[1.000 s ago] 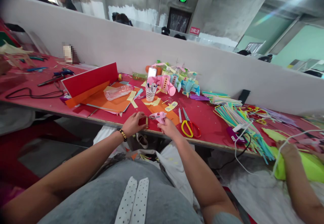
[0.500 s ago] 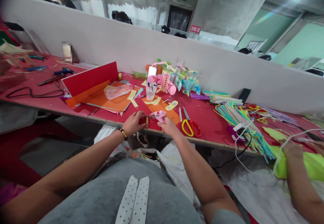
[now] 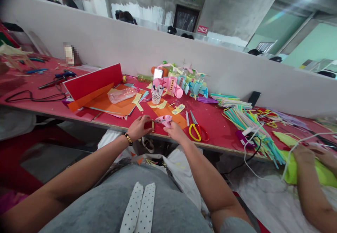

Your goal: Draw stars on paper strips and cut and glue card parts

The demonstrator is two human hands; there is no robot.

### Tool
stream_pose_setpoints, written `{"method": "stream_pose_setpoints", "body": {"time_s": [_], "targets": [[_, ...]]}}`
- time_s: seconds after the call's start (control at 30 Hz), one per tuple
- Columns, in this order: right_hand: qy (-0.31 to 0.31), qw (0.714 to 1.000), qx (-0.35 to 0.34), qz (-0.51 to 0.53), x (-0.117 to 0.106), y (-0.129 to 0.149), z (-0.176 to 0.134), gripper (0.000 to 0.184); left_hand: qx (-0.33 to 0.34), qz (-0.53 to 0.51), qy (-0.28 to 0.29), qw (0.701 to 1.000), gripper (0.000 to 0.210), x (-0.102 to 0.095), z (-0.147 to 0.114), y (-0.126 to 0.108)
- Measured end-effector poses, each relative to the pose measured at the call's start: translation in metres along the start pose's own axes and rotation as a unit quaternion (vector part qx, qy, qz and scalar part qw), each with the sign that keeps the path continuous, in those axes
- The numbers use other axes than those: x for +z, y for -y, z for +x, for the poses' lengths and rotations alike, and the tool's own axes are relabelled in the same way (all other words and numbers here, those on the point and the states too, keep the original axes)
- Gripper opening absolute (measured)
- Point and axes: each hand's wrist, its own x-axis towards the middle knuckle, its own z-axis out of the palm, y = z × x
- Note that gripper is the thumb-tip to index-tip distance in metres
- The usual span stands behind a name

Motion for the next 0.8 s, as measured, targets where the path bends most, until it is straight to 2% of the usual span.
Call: {"method": "stream_pose_setpoints", "body": {"time_s": [0.53, 0.8], "targets": [[0.014, 0.999, 0.001, -0.030, -0.004, -0.001, -0.014, 0.013, 0.017, 0.023, 0.011, 1.000, 0.049, -0.003, -0.001, -0.001], [0.027, 0.999, 0.018, -0.043, -0.005, 0.014, -0.024, 0.010, 0.031, 0.022, 0.019, 0.999, 0.044, -0.004, -0.002, 0.000]]}}
